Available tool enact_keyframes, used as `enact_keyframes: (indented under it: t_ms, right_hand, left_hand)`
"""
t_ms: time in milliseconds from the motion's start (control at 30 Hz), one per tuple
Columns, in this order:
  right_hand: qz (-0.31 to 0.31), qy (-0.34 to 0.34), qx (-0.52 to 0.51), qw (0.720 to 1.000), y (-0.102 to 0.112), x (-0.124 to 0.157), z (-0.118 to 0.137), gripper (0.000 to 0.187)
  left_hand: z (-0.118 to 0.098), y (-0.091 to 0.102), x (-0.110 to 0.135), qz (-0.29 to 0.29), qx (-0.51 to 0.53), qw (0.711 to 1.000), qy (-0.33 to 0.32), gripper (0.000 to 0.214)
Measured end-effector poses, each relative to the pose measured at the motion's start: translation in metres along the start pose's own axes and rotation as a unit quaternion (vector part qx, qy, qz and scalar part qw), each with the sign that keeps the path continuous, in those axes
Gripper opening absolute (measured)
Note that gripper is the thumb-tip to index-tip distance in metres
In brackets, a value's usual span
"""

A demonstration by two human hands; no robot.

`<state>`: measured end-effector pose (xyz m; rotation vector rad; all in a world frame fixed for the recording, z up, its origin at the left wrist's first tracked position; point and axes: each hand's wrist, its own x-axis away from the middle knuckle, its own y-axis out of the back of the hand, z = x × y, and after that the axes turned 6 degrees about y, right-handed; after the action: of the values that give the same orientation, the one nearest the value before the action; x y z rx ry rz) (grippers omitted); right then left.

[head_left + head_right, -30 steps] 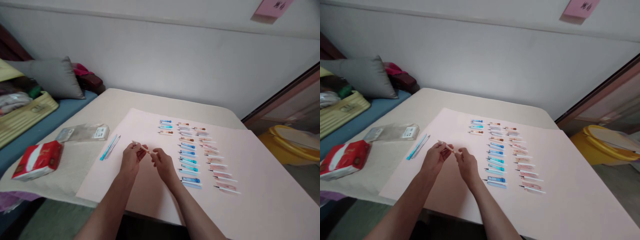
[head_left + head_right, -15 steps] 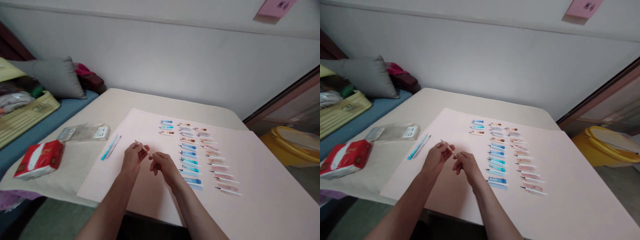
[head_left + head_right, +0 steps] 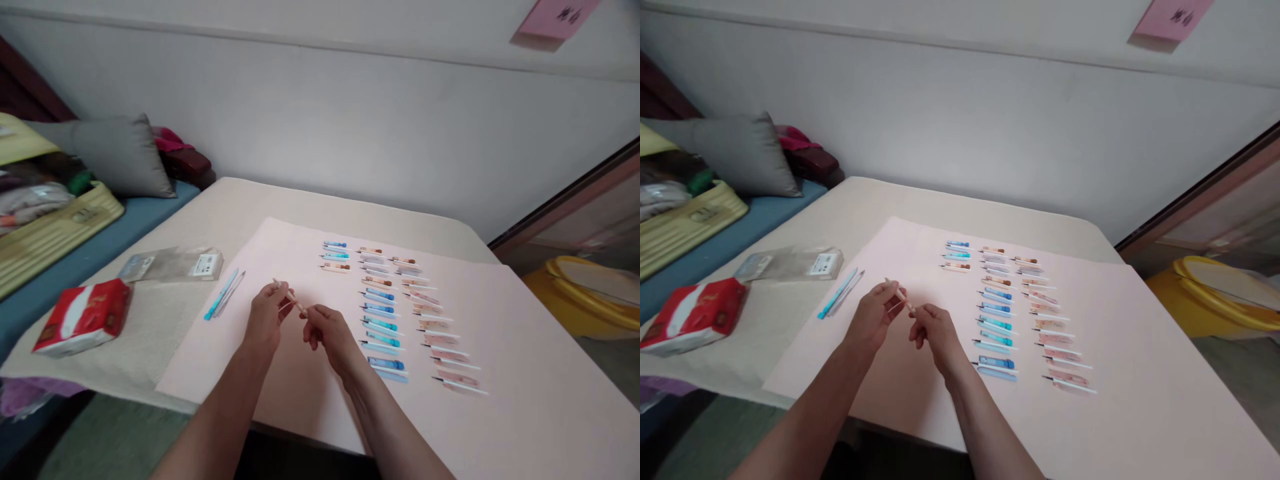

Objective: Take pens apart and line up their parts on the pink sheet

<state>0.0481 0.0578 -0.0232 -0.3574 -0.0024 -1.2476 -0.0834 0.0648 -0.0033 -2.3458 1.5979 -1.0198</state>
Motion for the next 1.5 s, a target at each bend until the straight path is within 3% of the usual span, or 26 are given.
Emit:
enact_keyframes:
  t_ms: [133, 400, 633, 900, 1167, 1333, 1500]
  right_hand:
    - [-0.003, 0.052, 0.097, 0.994, -0.005, 0.0, 0.0, 0.025]
    - [-0.011, 0.004, 0.013, 1.0, -0.009, 0.002, 0.0, 0.027]
    - [-0.009, 0.066, 0.113, 0.991, -0.012, 0.004, 0.003, 0.025]
    - [-0.016, 0.036, 0.07, 0.997, -0.009, 0.002, 0.002, 0.025]
    - [-0.039, 0.067, 0.126, 0.989, -0.013, 0.004, 0.005, 0.025]
    - [-0.035, 0.036, 0.074, 0.996, -0.011, 0.004, 0.004, 0.024]
    - [-0.032, 0.012, 0.018, 0.999, -0.01, 0.004, 0.001, 0.026]
  left_hand:
    - [0.0, 0.005, -0.002, -0.012, -0.014, 0.999, -0.031, 0.022]
    - [-0.001, 0.002, -0.004, 0.008, 0.048, 0.999, 0.008, 0.016]
    - [0.001, 0.007, -0.006, -0.018, 0.013, 1.0, -0.016, 0.023]
    - [-0.004, 0.002, -0.004, -0.003, 0.034, 0.999, -0.008, 0.017]
    - [0.003, 0.004, -0.001, -0.021, -0.021, 0.999, 0.024, 0.022]
    - [0.006, 0.002, -0.003, 0.018, -0.02, 1.0, 0.008, 0.017]
    - [0.007, 0.0, -0.002, 0.021, -0.023, 0.999, 0.007, 0.015]
